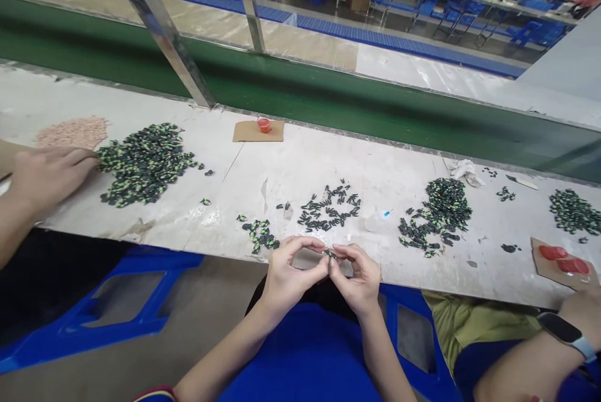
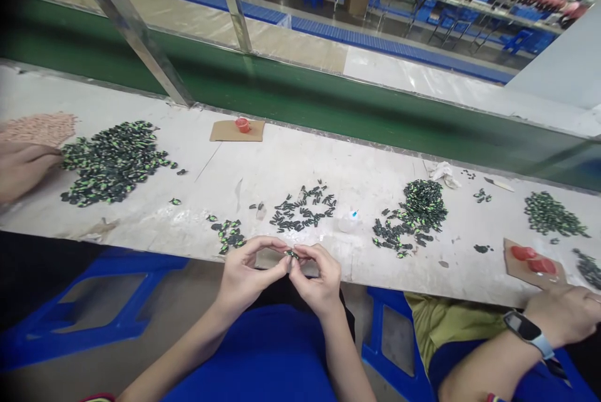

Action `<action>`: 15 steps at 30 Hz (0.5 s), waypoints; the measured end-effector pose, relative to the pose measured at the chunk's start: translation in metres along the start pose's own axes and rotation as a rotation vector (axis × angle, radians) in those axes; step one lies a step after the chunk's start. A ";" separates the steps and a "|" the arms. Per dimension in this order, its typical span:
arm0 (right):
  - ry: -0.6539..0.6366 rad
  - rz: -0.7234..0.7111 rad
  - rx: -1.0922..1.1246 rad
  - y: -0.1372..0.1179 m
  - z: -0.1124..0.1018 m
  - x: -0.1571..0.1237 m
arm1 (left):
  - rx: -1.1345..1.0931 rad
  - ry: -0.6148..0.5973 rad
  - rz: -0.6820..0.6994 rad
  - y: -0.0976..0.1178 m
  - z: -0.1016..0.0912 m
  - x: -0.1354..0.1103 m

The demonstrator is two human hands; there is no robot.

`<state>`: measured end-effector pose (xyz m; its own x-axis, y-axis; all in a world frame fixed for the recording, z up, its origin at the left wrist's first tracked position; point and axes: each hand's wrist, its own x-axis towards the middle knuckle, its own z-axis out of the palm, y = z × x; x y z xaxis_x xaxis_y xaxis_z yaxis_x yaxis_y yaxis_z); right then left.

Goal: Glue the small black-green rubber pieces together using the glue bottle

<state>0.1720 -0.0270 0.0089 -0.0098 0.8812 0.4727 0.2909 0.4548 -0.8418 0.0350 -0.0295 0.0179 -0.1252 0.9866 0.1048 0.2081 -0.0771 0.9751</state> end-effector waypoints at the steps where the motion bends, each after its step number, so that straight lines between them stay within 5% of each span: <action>1: -0.008 -0.005 -0.012 0.000 -0.003 0.000 | 0.011 -0.017 0.032 0.000 0.002 0.001; 6: 0.059 -0.039 -0.258 0.015 -0.037 -0.005 | 0.244 -0.116 0.145 -0.008 -0.006 0.020; 11: 0.454 0.045 -0.607 0.044 -0.079 -0.002 | 0.560 0.142 0.140 -0.031 -0.056 0.044; 15: 0.482 0.011 -0.720 0.051 -0.085 0.010 | 0.719 0.182 0.134 -0.048 -0.086 0.050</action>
<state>0.2680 -0.0060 -0.0077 0.3557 0.6597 0.6620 0.8254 0.1105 -0.5536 -0.0644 0.0111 -0.0065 -0.1995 0.9311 0.3055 0.8073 -0.0205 0.5898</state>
